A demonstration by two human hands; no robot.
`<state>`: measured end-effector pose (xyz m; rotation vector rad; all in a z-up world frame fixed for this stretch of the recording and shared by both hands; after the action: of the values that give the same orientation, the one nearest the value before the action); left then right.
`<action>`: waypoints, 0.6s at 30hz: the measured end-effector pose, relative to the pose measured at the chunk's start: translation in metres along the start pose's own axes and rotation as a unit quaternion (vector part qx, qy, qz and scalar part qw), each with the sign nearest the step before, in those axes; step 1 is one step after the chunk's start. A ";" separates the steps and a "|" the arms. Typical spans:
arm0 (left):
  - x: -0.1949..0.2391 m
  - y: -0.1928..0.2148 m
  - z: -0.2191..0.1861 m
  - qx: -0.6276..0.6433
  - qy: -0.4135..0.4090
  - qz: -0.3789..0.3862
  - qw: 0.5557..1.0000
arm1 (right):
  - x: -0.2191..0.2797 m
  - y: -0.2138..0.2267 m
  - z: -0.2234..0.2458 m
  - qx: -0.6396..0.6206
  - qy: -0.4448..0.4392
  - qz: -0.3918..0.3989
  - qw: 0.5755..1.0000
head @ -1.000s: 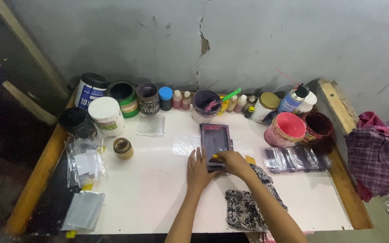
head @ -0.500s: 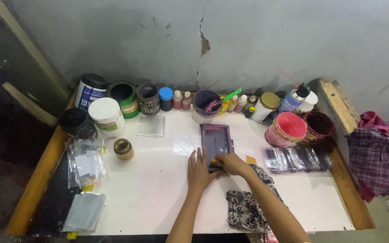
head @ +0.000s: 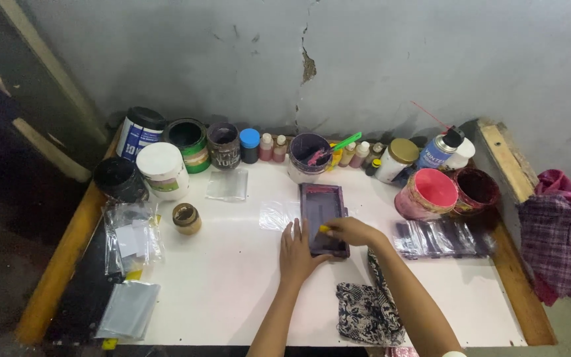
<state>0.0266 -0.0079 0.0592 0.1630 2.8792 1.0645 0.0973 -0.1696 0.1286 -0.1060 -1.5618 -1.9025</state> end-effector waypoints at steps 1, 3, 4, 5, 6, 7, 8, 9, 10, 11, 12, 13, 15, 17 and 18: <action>0.000 0.001 -0.002 0.000 0.001 -0.001 1.000 | -0.010 -0.001 -0.007 0.001 0.001 0.000 1.000; 0.001 0.003 -0.005 0.000 0.011 -0.002 1.000 | -0.031 -0.002 -0.023 -0.005 -0.031 -0.070 0.997; 0.001 0.004 -0.005 -0.001 0.012 -0.002 1.000 | -0.046 -0.010 -0.030 -0.005 -0.030 -0.070 0.997; 0.000 0.005 -0.005 0.006 0.014 0.003 1.000 | -0.060 -0.017 -0.038 0.022 -0.049 -0.110 0.993; 0.000 0.006 -0.006 0.012 0.016 0.009 1.000 | -0.073 -0.024 -0.047 0.048 -0.067 -0.149 0.985; 0.001 0.007 -0.006 0.012 0.017 0.009 1.000 | -0.075 -0.025 -0.043 0.048 -0.066 -0.149 0.985; 0.001 0.007 -0.007 0.009 0.015 0.008 1.000 | -0.078 -0.023 -0.040 0.080 -0.080 -0.177 0.978; 0.001 0.008 -0.008 0.005 0.014 0.008 1.000 | -0.080 -0.021 -0.036 0.111 -0.095 -0.204 0.968; 0.001 0.008 -0.008 0.005 0.015 0.008 1.000 | -0.083 -0.026 -0.038 0.111 -0.093 -0.203 0.968; 0.000 0.008 -0.008 0.014 0.021 0.011 1.000 | -0.086 -0.029 -0.038 0.142 -0.086 -0.256 0.952; 0.000 0.008 -0.008 0.024 0.026 0.014 0.999 | -0.088 -0.032 -0.039 0.172 -0.080 -0.307 0.932; 0.000 0.008 -0.008 0.024 0.027 0.014 0.999 | -0.087 -0.035 -0.037 0.172 -0.080 -0.307 0.933; 0.000 0.006 -0.008 0.016 0.025 0.003 1.000 | -0.081 -0.042 -0.033 0.185 -0.057 -0.355 0.915; -0.001 0.006 -0.006 0.018 0.022 0.005 1.000 | -0.083 -0.058 -0.040 0.179 -0.051 -0.367 0.911; -0.001 0.007 -0.005 0.018 0.019 0.008 1.000 | -0.085 -0.066 -0.043 0.172 -0.046 -0.380 0.908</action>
<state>0.0280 -0.0066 0.0676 0.1690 2.9360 1.0300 0.1423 -0.1673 0.0217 0.6700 -2.1887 -2.1389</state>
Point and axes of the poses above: each hand's wrist, its own x-axis away from the middle knuckle, its own y-axis out of the back of the hand, z = x × y, the point moved 2 cm from there along -x, towards the middle knuckle, and after that the axes turned 15 degrees about x, right-handed, at the moved point
